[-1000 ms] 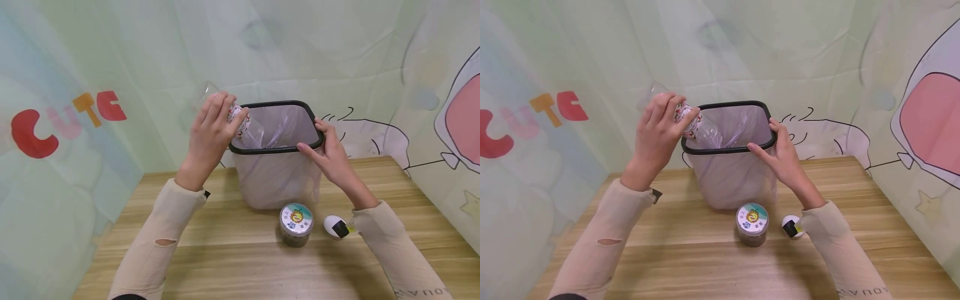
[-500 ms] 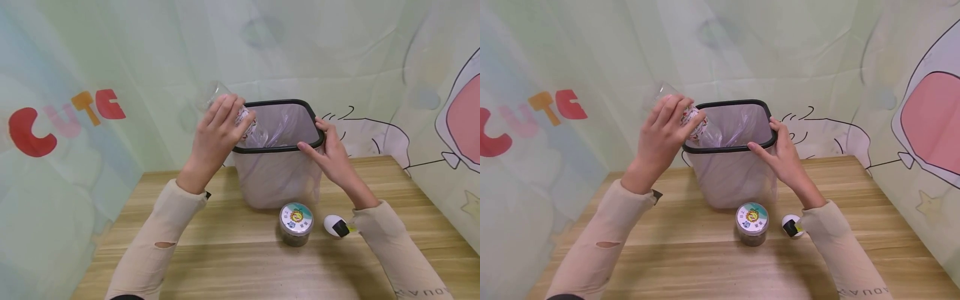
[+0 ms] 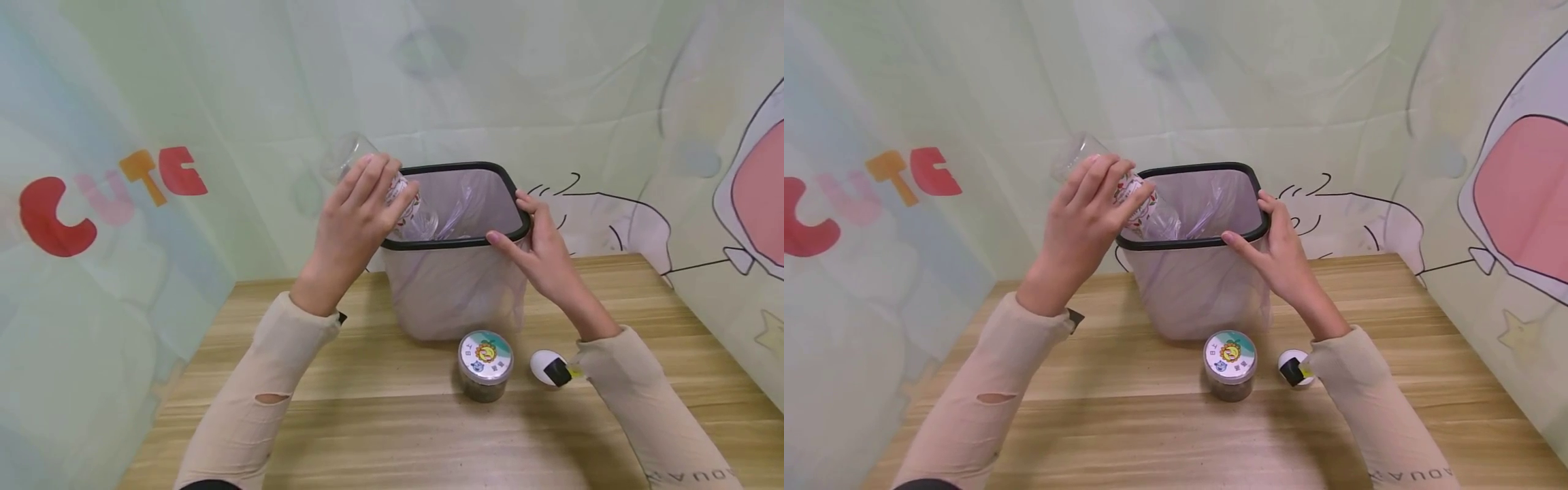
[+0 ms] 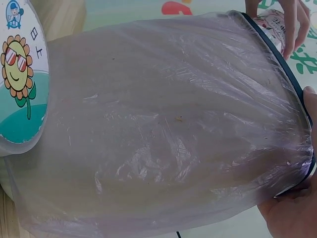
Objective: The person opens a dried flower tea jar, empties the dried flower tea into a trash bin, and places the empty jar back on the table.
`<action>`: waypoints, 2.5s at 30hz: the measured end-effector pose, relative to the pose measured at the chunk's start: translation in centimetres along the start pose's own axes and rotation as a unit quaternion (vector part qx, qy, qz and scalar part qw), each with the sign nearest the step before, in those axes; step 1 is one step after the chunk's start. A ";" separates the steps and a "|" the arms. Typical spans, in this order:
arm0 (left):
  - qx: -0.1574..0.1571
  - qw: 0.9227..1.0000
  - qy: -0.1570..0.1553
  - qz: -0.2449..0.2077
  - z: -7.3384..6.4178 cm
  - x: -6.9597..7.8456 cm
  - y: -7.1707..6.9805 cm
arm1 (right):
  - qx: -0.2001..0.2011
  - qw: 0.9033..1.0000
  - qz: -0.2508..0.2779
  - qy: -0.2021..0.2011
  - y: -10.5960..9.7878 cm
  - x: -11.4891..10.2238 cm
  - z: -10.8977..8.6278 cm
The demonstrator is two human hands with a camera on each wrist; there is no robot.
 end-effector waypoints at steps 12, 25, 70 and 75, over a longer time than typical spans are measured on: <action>0.030 0.998 -0.058 -0.014 -0.4 -1.0 0.2 | 0.004 1.000 0.002 0.008 0.1 0.3 0.1; 0.006 0.992 -0.120 -0.028 -1.3 -2.0 0.9 | 0.008 1.000 0.003 0.004 0.1 0.4 0.1; -0.117 0.951 -0.222 -0.179 -5.3 -4.0 2.4 | 0.008 1.000 0.015 0.007 0.1 0.2 -0.1; -0.122 0.947 -0.228 -0.192 -5.9 -4.0 2.6 | 0.003 1.000 0.024 0.015 0.2 0.3 -0.1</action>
Point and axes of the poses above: each hand's wrist, its own z-axis towards the middle knuckle, its own y-axis out of the palm, x = y × z, the point moved 7 cm from there along z, towards the middle knuckle, and after that the axes turned 14 degrees about -x, right-handed, at the moved point
